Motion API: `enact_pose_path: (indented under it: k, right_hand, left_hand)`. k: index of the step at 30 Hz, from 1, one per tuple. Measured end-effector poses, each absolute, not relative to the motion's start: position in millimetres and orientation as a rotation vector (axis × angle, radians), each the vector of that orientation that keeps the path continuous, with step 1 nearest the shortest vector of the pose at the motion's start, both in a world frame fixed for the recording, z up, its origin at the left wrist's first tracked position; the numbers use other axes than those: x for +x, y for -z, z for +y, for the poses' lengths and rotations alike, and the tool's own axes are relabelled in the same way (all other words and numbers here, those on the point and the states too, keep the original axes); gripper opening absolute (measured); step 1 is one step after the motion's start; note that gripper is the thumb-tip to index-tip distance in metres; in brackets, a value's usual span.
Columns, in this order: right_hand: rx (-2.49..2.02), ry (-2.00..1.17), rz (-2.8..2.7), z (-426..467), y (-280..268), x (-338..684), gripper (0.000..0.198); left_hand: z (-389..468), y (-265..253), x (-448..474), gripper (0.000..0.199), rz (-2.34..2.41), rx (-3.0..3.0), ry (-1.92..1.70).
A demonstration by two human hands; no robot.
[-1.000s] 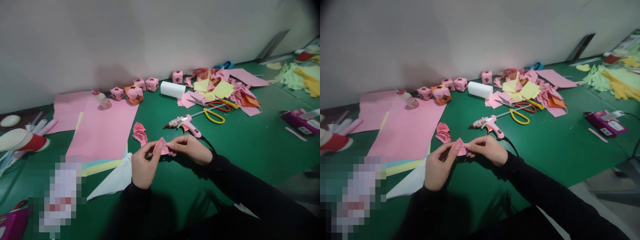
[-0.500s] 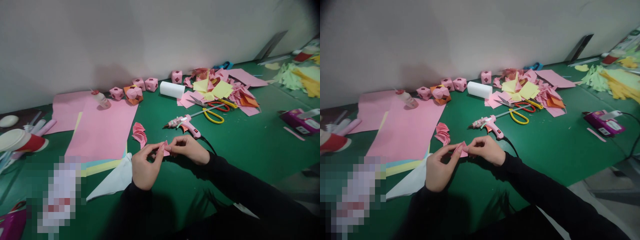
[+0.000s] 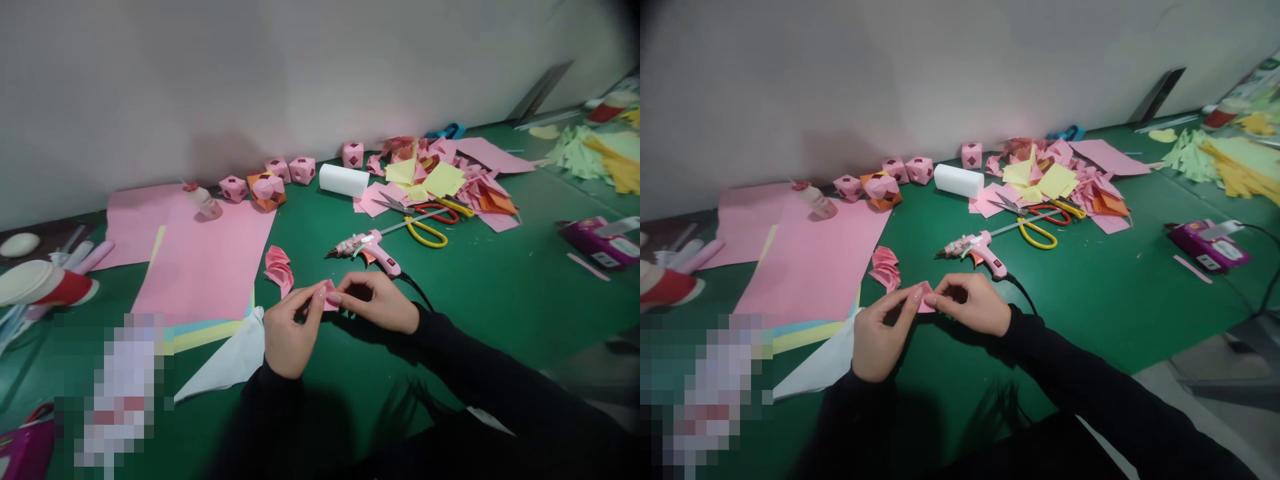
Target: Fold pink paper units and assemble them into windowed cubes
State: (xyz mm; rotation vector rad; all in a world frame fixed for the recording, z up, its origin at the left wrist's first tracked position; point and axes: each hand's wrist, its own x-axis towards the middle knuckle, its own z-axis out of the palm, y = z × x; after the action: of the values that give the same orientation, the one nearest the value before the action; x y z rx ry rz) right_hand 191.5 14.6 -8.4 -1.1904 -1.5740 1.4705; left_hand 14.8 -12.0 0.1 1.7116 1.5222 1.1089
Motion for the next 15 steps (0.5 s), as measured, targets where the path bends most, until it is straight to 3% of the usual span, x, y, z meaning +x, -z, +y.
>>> enact_pose_path:
  k: [15]
  right_hand:
    - [-1.081,-1.204,-1.883,13.2,6.1,192.1,0.03]
  left_hand:
    - [-12.0,-4.4,17.2,0.029,1.349,1.74,-0.971]
